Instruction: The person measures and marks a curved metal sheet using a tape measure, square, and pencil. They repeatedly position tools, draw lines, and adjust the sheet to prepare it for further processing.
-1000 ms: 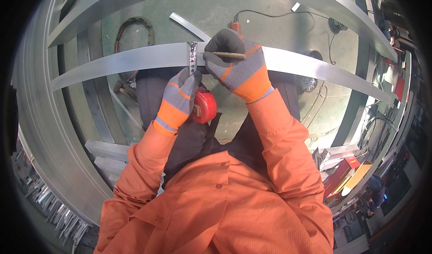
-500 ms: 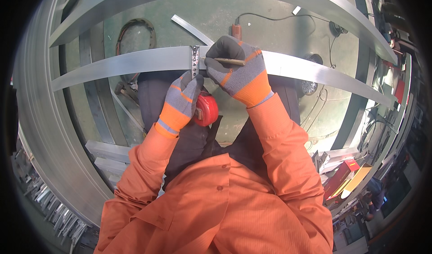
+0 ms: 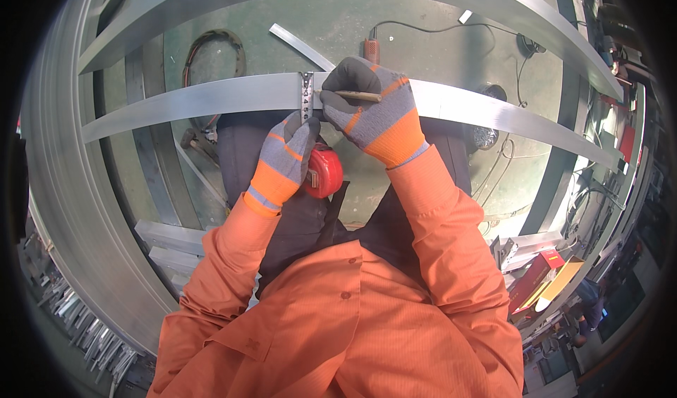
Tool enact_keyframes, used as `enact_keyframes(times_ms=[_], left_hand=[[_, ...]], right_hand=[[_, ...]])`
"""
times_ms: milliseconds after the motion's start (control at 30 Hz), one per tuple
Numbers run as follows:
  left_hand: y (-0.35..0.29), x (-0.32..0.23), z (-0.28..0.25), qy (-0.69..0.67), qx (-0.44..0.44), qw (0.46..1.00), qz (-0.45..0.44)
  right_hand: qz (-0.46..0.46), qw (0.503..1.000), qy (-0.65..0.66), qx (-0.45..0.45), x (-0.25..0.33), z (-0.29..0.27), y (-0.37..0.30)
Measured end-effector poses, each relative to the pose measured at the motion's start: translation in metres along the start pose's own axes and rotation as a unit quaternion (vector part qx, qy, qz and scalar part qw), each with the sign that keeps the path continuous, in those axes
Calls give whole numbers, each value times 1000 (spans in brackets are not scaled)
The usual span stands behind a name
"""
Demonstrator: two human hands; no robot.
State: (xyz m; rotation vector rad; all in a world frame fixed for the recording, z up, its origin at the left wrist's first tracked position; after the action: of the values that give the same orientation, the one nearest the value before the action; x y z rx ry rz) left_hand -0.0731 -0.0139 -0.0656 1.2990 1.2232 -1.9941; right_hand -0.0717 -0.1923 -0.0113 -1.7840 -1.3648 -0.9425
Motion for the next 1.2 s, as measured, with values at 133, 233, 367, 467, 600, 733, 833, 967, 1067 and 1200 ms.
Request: enact_keyframes(times_ms=[133, 233, 367, 467, 600, 733, 833, 967, 1067, 1200], left_hand=[[0, -2, -1, 59, 22, 998, 16], [0, 4, -2, 17, -1, 1000, 16], [1, 8, -2, -15, -8, 1000, -11], [-1, 8, 1, -111, -21, 991, -66], [0, 5, -1, -49, -14, 998, -42], [0, 1, 0, -25, -18, 999, -23], [1, 5, -1, -23, -16, 999, -35], [2, 10, -4, 48, -12, 999, -2], [2, 15, -6, 36, -7, 999, 8], [1, -1, 3, -25, 7, 999, -26]], right_hand=[[26, 999, 26, 8, -1, 1, -1], [2, 1000, 4, 5, 0, 1, 0], [-8, 1000, -16, 3, 0, 0, 0], [5, 1000, -18, 6, -2, 1, 0], [3, 1000, -30, 5, -1, 0, 0], [34, 999, 37, 8, 0, 2, 0], [17, 999, 36, -10, 1, 2, 1], [15, 1000, -8, 4, 0, 1, 1], [13, 1000, 7, 1, 1, 0, 0], [84, 982, 163, -39, -13, -13, -8]])
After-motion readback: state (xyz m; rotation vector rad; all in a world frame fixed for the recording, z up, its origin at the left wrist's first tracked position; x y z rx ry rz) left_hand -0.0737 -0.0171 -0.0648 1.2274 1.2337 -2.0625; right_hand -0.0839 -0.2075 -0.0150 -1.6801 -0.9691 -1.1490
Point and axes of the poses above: each hand's wrist, its own y-axis towards the middle knuckle, its own z-axis out of the palm, x = y × z, the point moved 5 cm from there along y, towards the middle knuckle, and after that the axes turned 8 degrees about -y, right-handed, at the moved point
